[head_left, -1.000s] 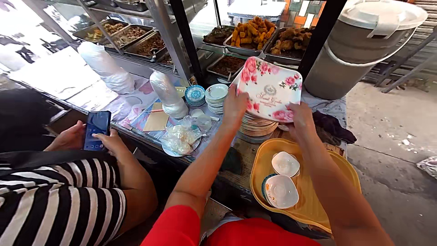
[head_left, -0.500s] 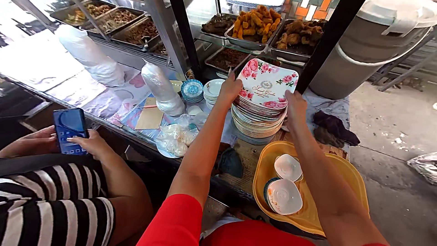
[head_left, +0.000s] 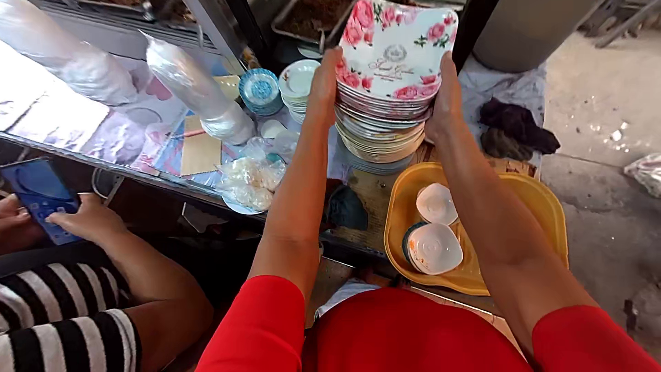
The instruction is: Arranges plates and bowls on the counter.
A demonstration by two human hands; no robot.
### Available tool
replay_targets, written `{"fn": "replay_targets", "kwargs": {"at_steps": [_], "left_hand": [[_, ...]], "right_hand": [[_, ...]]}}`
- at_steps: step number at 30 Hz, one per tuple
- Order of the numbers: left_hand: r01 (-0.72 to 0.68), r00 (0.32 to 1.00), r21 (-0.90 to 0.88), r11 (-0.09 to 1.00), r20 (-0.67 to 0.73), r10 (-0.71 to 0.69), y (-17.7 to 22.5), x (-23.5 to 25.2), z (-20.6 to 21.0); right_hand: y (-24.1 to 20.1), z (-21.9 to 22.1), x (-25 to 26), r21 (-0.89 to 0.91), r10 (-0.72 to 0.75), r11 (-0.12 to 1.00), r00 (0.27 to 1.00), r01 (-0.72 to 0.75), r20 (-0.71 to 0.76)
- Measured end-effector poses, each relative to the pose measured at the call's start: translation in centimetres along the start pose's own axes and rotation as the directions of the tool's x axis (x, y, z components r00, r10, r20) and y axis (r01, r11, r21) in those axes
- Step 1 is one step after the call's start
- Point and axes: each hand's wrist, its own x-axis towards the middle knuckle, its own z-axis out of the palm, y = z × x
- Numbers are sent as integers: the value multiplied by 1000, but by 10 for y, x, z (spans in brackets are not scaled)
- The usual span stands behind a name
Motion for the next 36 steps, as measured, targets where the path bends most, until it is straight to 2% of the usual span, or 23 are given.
{"fn": "replay_targets", "kwargs": {"at_steps": [3,4,6,7,9,11,12,14,15,17,20,23,25,27,29,31,34,36], "left_hand": [[-38,999,11,999,9,38,0,7,-2],[-71,997,46,996,-13,71,-1,8,-2],[-164,979,161,973,-98,181,-1,4,-6],[-210,955,216,953,-164,247,0,-2,-10],[-308,879,278,910,-284,384,-2,-25,-19],[-413,824,314,855,-271,498,-6,-73,-17],[-436,832,329,838,-209,515,-8,-102,-10],[-405,903,355,842,11,429,-20,-155,12],[-404,914,371,836,139,380,-31,-173,24],[-435,884,418,797,367,290,-52,-194,46],[-433,833,511,742,541,114,-64,-202,75],[-446,815,566,693,577,54,-72,-201,88],[-409,826,602,686,563,-2,-72,-203,89],[-350,827,632,691,555,-89,-69,-205,89],[-294,802,683,668,556,-216,-70,-207,91],[-256,765,725,639,556,-325,-77,-209,95],[-230,687,765,602,566,-456,-77,-213,101],[-268,654,784,560,575,-491,-80,-217,103]], "right_hand": [[-4,-14,2,-21,12,1000,993,-10,119],[-8,-20,-3,-85,25,996,990,-14,136],[-19,-41,-20,-340,32,940,988,21,152],[-23,-56,-33,-495,6,866,986,78,167],[-30,-90,-65,-752,-3,638,977,167,214],[-23,-126,-97,-901,89,412,977,140,193],[-13,-144,-110,-940,163,328,976,87,147],[16,-175,-126,-969,307,244,951,-41,37],[28,-183,-128,-971,361,221,933,-89,-4],[47,-189,-126,-968,455,201,890,-150,-43],[58,-186,-122,-948,485,231,871,-218,-82],[35,-177,-129,-948,332,268,940,-174,-79],[12,-178,-136,-962,195,249,979,-110,-62],[-8,-185,-146,-958,101,277,994,-71,-45],[-22,-189,-162,-948,138,312,990,-54,-11],[-16,-192,-179,-942,232,336,968,10,93],[7,-186,-190,-944,445,323,868,72,219],[18,-181,-193,-953,517,286,821,100,241]]}}
